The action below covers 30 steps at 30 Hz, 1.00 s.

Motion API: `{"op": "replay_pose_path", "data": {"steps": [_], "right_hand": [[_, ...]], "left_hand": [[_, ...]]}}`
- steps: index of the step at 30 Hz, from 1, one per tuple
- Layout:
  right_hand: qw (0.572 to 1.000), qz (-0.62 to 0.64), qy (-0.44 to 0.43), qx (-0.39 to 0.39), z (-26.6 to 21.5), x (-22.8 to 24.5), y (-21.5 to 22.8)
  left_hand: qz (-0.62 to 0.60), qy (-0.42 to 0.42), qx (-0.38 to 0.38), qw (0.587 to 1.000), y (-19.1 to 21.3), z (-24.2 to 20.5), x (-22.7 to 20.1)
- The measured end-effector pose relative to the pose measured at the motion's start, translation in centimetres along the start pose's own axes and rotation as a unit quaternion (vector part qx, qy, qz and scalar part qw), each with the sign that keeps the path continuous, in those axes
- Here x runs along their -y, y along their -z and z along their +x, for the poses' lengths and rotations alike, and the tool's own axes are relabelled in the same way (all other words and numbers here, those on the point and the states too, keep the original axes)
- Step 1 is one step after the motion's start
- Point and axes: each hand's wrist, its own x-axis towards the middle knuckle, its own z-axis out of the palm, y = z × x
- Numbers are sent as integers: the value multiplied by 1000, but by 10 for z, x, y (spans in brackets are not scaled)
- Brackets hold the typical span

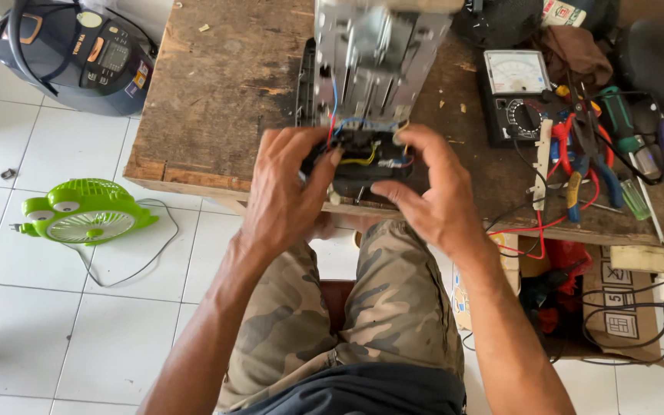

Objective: The person works on the internal wiring of a disassembled toaster, connecting and adjusting wires with their hands. They then use a screwdriver to tighten screws on the toaster's casing.

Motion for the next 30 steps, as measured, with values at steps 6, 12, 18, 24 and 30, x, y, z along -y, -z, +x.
{"op": "replay_pose_path", "data": {"steps": [6,12,18,24,30], "right_hand": [[995,61,-56,58,40,49,29],[993,96,-59,45,43,52,31],[991,106,-66,43,46,47,30],[990,118,-63,43,47,45,29],[993,95,-59,50,46,48,32]], "left_hand": [[96,33,55,993,27,39,-43],[88,-6,71,994,36,57,-51],[243,-92,97,961,31,67,-47],[303,-164,86,935,28,72,-41],[226,-140,84,960,32,70,-32]]}}
